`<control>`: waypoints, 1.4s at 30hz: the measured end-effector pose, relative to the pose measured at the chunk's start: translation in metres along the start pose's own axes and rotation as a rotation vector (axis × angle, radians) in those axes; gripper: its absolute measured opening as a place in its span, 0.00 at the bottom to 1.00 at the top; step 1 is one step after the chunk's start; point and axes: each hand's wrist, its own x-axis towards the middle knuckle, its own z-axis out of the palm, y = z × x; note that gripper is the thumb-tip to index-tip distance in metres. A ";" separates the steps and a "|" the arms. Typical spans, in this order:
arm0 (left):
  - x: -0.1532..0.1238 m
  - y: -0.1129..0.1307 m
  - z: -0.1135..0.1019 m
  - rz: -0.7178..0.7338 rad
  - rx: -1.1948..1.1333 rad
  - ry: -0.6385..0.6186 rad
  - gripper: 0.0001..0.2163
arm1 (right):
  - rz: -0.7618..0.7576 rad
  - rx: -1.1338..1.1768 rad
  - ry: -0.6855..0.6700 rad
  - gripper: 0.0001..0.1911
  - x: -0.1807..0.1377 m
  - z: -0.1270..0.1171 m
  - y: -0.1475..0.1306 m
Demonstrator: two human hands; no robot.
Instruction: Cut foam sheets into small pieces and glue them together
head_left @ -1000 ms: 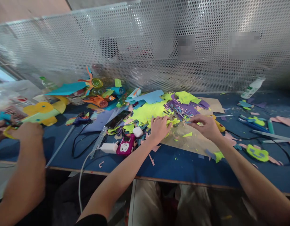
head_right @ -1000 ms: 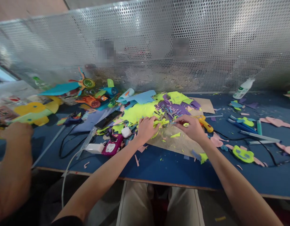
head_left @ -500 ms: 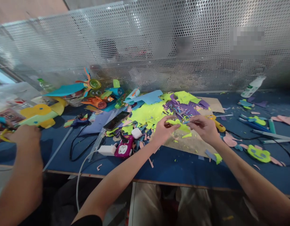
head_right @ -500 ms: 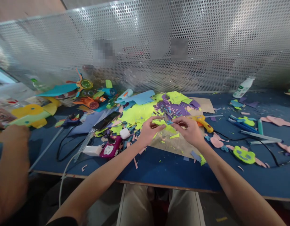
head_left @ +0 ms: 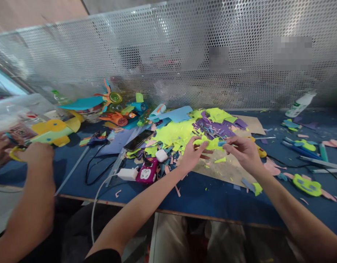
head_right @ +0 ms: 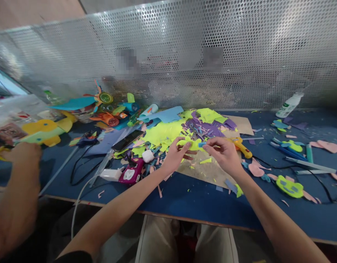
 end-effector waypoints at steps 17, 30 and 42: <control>0.001 -0.004 -0.003 0.300 0.468 0.025 0.24 | 0.016 -0.222 -0.122 0.14 0.003 0.001 0.000; 0.001 -0.009 -0.005 0.306 0.451 -0.011 0.21 | -0.010 -0.315 -0.101 0.15 0.005 0.002 0.018; -0.001 -0.004 -0.004 0.316 0.431 -0.045 0.22 | -0.029 -0.264 -0.076 0.11 0.004 0.008 0.016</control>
